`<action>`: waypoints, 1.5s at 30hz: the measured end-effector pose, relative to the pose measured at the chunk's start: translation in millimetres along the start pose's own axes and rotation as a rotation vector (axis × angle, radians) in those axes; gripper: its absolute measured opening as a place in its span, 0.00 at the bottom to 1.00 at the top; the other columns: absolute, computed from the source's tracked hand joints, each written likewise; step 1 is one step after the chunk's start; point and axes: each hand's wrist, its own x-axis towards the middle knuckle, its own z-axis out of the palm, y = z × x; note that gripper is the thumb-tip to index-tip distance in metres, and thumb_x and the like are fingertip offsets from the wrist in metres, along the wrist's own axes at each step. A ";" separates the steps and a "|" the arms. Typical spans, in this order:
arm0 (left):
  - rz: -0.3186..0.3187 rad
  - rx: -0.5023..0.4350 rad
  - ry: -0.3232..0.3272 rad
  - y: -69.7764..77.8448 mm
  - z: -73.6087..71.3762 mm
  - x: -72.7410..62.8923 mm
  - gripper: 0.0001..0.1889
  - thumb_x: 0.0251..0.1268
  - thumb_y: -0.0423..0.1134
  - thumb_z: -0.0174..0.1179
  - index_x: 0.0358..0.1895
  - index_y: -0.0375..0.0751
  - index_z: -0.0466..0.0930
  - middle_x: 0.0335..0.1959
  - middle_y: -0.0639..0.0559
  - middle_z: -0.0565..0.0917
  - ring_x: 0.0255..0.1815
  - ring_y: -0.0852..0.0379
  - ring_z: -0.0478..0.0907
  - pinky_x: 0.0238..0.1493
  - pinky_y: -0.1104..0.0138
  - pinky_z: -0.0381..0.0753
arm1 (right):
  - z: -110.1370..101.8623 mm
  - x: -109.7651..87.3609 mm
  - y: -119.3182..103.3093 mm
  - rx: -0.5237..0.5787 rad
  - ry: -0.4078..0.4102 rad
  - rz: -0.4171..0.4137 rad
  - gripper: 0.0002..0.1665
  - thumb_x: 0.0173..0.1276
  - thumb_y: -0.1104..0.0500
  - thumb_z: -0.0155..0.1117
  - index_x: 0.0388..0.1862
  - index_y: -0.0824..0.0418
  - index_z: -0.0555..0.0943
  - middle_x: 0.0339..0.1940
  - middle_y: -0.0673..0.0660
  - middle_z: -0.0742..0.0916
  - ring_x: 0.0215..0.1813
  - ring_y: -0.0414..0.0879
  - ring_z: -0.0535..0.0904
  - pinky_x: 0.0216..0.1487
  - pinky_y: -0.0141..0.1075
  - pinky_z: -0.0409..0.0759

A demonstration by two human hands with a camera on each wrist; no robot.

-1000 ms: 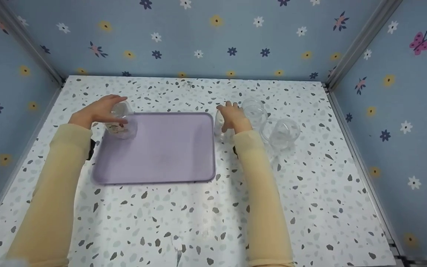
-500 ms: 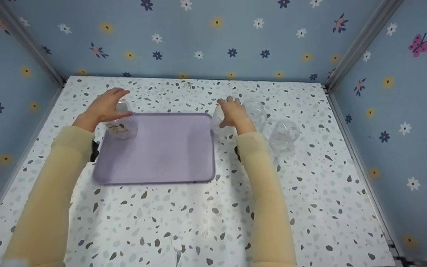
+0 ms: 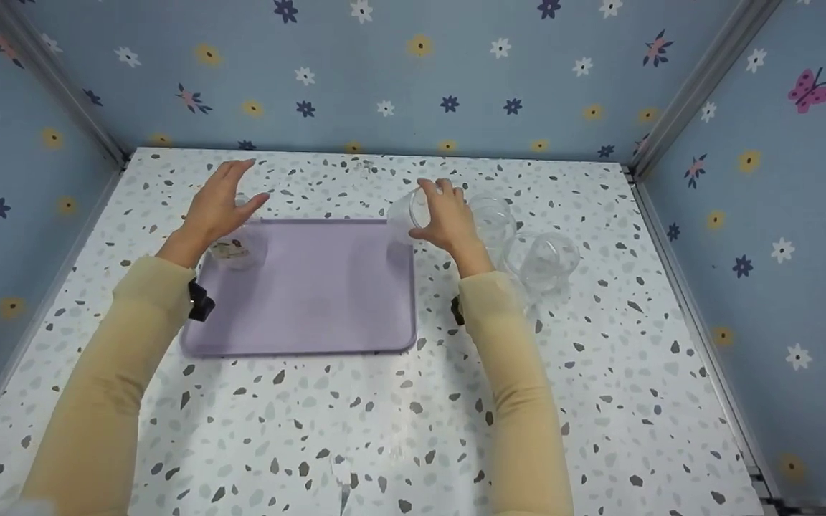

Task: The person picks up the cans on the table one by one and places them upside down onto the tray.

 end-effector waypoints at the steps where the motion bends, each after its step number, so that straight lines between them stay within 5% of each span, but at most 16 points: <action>1: 0.000 -0.026 0.020 2.0 0.9 -0.6 0.32 0.62 0.48 0.52 0.65 0.36 0.56 0.62 0.40 0.61 0.62 0.45 0.58 0.60 0.56 0.58 | 0.9 -1.3 -0.5 0.017 0.018 -0.004 0.49 0.47 0.50 0.71 0.66 0.57 0.59 0.61 0.64 0.64 0.60 0.60 0.60 0.54 0.54 0.65; 9: 0.003 -0.234 0.177 14.8 8.6 -3.7 0.29 0.62 0.48 0.52 0.63 0.36 0.61 0.59 0.42 0.64 0.61 0.49 0.61 0.60 0.62 0.59 | 9.1 -9.3 -3.5 0.131 0.169 -0.099 0.47 0.46 0.50 0.72 0.64 0.58 0.61 0.59 0.63 0.66 0.60 0.57 0.61 0.58 0.49 0.61; 17: -0.005 -0.339 0.219 28.0 17.5 -8.5 0.28 0.62 0.48 0.52 0.61 0.35 0.63 0.59 0.43 0.66 0.62 0.52 0.60 0.62 0.68 0.54 | 19.4 -13.1 -8.9 0.214 0.326 -0.170 0.46 0.46 0.49 0.72 0.62 0.61 0.63 0.58 0.61 0.68 0.60 0.51 0.62 0.60 0.44 0.60; 24: 0.112 -0.466 0.331 36.6 29.6 -12.4 0.23 0.65 0.44 0.49 0.58 0.31 0.67 0.55 0.41 0.71 0.58 0.53 0.65 0.56 0.65 0.64 | 25.0 -18.8 -17.9 0.321 0.396 -0.206 0.46 0.44 0.50 0.73 0.62 0.59 0.64 0.57 0.58 0.69 0.59 0.50 0.64 0.52 0.47 0.69; 29: 0.134 -0.530 0.389 42.3 37.2 -15.5 0.21 0.66 0.43 0.48 0.55 0.32 0.70 0.52 0.42 0.74 0.52 0.55 0.69 0.46 0.65 0.71 | 29.5 -24.0 -23.3 0.394 0.444 -0.255 0.46 0.44 0.49 0.73 0.62 0.60 0.65 0.58 0.57 0.70 0.58 0.50 0.64 0.44 0.48 0.73; 36: 0.104 -0.638 0.357 53.3 50.3 -22.9 0.21 0.65 0.43 0.48 0.56 0.33 0.70 0.50 0.43 0.75 0.50 0.53 0.70 0.45 0.60 0.71 | 36.0 -32.8 -31.9 0.478 0.463 -0.280 0.47 0.42 0.54 0.75 0.62 0.61 0.64 0.58 0.59 0.70 0.55 0.54 0.66 0.43 0.49 0.75; 45: 0.055 -0.763 0.215 66.3 63.0 -36.9 0.29 0.62 0.54 0.48 0.61 0.37 0.65 0.56 0.43 0.70 0.54 0.53 0.69 0.47 0.60 0.72 | 24.6 -58.9 -62.6 0.521 0.467 -0.334 0.45 0.41 0.67 0.74 0.58 0.72 0.63 0.55 0.67 0.70 0.52 0.57 0.67 0.42 0.51 0.75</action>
